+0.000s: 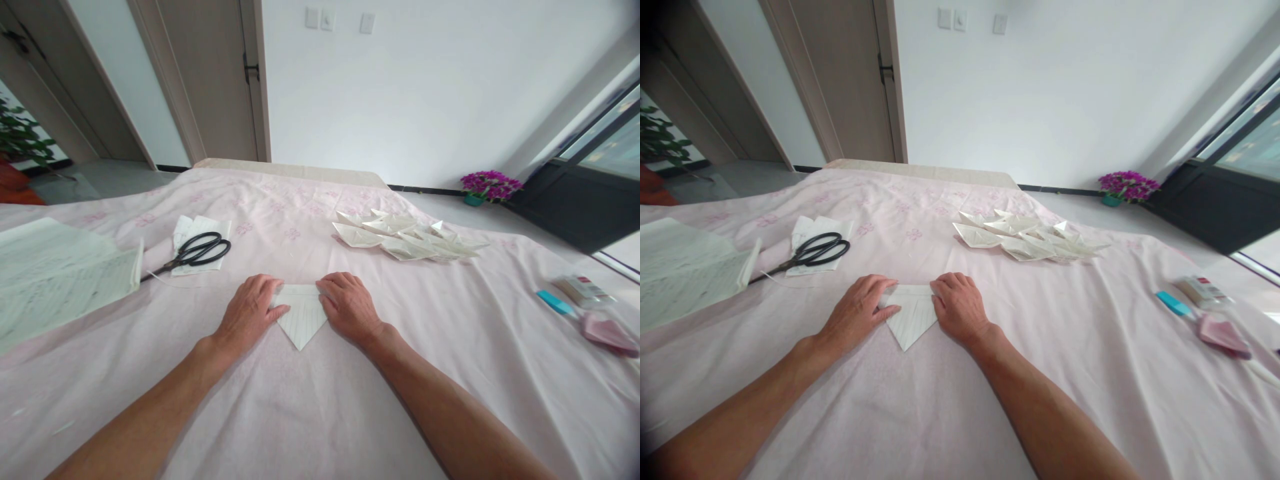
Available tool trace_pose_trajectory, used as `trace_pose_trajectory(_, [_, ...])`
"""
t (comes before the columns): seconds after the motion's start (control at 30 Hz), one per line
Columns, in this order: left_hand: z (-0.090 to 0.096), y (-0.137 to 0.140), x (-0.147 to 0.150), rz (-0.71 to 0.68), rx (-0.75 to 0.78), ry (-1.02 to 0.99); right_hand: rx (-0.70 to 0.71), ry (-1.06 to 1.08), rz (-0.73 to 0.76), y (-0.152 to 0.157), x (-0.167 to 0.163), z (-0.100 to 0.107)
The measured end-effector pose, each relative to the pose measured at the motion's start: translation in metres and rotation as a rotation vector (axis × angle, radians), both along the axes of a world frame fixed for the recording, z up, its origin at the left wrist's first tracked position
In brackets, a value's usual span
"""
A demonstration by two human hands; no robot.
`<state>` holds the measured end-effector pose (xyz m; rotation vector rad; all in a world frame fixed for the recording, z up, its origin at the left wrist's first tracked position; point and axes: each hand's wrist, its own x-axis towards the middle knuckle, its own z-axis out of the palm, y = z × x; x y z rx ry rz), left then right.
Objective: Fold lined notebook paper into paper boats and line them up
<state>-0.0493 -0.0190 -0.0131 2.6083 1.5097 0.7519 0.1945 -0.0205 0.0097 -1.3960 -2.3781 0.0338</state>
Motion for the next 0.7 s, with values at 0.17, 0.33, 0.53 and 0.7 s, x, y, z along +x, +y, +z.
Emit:
trace_pose_trajectory(0.17, [0.0013,-0.0008,0.0004,0.010,-0.013,0.005,-0.015,0.003,-0.006,0.0012,0.0004,-0.0002])
trace_pose_trajectory(0.33, [0.0006,-0.0010,-0.0004,-0.006,-0.013,-0.003,-0.011,0.006,0.003,0.0015,0.0005,-0.0019])
trace_pose_trajectory(0.53, [0.0003,-0.0001,-0.0005,-0.026,0.002,-0.028,-0.010,0.014,0.011,0.0023,0.0009,-0.0024])
trace_pose_trajectory(0.7, [-0.0005,0.0003,-0.0005,-0.036,0.010,-0.024,-0.012,0.023,0.024,0.0029,0.0012,-0.0023])
